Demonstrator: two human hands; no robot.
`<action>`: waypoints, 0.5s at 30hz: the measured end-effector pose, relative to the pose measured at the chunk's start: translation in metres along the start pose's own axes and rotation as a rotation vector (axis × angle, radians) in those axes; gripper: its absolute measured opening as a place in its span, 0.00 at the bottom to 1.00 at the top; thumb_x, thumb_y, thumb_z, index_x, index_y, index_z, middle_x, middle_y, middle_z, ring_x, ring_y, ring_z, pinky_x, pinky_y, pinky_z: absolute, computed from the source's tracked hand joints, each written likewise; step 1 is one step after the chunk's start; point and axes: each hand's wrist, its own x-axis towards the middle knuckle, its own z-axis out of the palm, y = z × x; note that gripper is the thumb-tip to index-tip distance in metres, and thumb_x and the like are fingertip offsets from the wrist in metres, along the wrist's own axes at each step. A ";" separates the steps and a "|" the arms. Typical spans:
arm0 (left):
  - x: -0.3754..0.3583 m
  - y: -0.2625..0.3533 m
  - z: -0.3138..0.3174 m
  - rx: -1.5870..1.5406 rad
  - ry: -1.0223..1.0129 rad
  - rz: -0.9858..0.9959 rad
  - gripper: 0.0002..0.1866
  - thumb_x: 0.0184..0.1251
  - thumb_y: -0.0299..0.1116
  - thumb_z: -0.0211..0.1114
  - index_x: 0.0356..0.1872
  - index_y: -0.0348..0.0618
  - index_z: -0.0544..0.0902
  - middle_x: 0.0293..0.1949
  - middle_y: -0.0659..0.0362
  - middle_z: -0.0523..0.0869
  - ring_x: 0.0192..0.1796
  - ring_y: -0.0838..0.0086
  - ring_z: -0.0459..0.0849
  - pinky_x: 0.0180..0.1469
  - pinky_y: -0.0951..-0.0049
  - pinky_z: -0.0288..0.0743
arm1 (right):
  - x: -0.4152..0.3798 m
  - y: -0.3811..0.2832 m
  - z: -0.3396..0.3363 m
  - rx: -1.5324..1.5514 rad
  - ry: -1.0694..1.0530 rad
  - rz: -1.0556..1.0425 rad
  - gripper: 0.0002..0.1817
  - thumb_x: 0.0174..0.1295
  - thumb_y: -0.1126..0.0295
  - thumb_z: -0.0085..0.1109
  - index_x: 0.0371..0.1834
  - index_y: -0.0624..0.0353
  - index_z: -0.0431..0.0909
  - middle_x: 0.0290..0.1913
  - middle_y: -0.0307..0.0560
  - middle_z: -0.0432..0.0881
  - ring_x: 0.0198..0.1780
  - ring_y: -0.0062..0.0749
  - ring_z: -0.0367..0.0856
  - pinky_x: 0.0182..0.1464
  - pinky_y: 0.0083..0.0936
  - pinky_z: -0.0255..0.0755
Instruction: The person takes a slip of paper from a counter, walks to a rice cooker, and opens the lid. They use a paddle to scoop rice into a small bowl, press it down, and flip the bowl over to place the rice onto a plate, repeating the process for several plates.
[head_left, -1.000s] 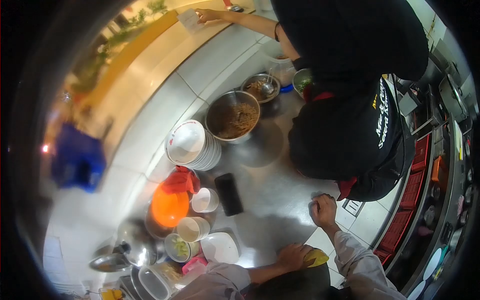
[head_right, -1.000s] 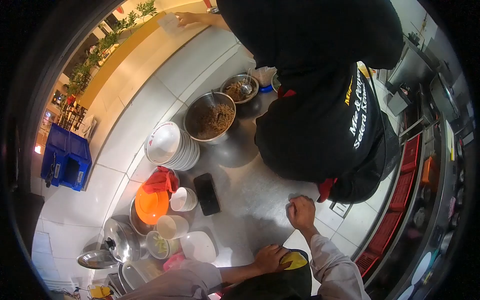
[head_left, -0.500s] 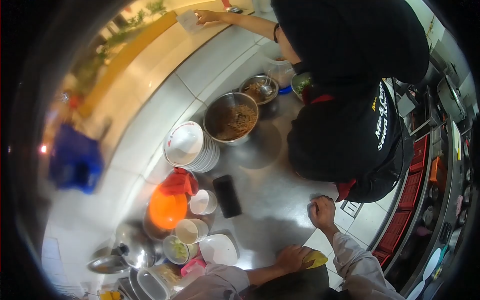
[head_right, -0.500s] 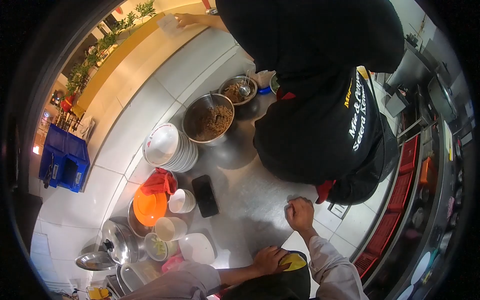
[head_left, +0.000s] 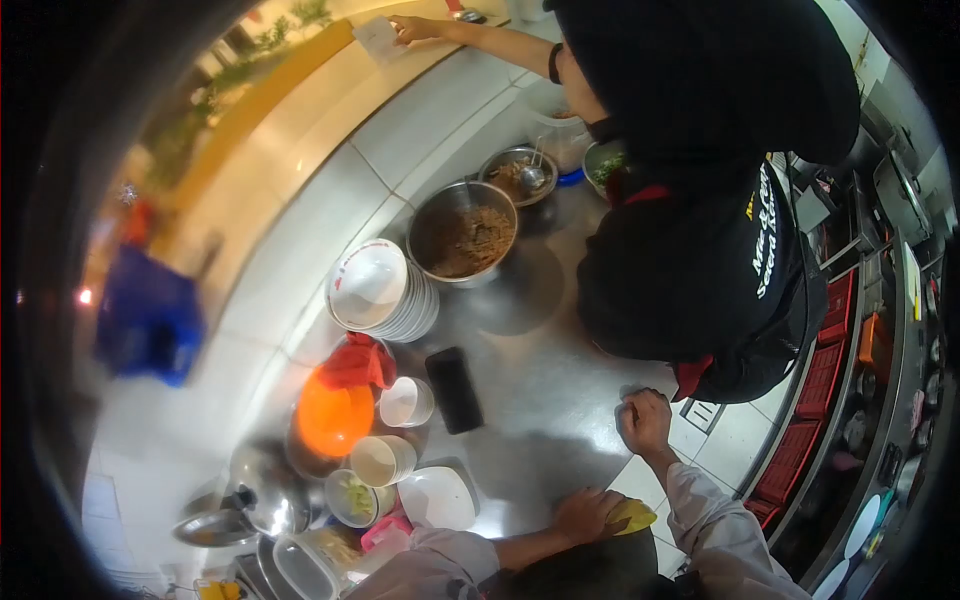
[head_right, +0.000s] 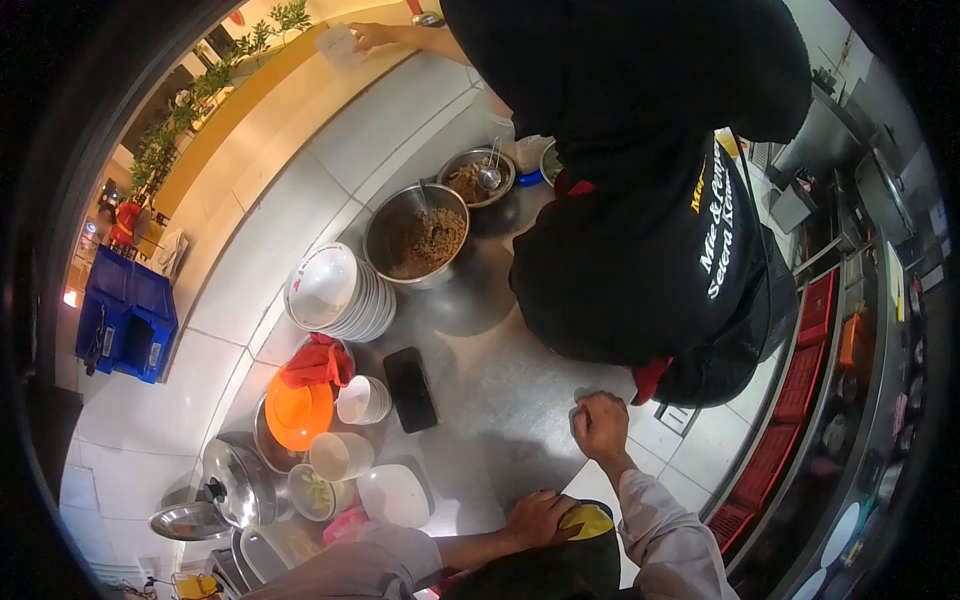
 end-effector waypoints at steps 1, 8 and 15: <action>0.000 0.000 -0.001 -0.001 -0.001 0.000 0.23 0.65 0.58 0.65 0.44 0.49 0.82 0.32 0.56 0.81 0.36 0.62 0.83 0.42 0.63 0.78 | 0.000 0.000 0.001 0.000 0.000 0.001 0.06 0.51 0.73 0.58 0.32 0.59 0.80 0.30 0.51 0.79 0.33 0.51 0.78 0.42 0.43 0.71; -0.002 -0.002 0.005 0.006 0.016 0.013 0.21 0.65 0.56 0.65 0.44 0.49 0.82 0.32 0.55 0.82 0.37 0.61 0.83 0.41 0.61 0.77 | -0.001 0.001 0.000 0.011 0.034 -0.034 0.06 0.51 0.73 0.59 0.33 0.58 0.80 0.31 0.51 0.79 0.35 0.51 0.78 0.43 0.43 0.71; -0.001 -0.002 0.002 0.002 0.022 0.014 0.22 0.65 0.57 0.66 0.45 0.49 0.83 0.31 0.56 0.82 0.36 0.63 0.83 0.41 0.64 0.78 | 0.000 -0.001 -0.001 0.006 0.000 -0.015 0.07 0.50 0.75 0.59 0.34 0.59 0.80 0.32 0.52 0.79 0.36 0.52 0.78 0.44 0.44 0.71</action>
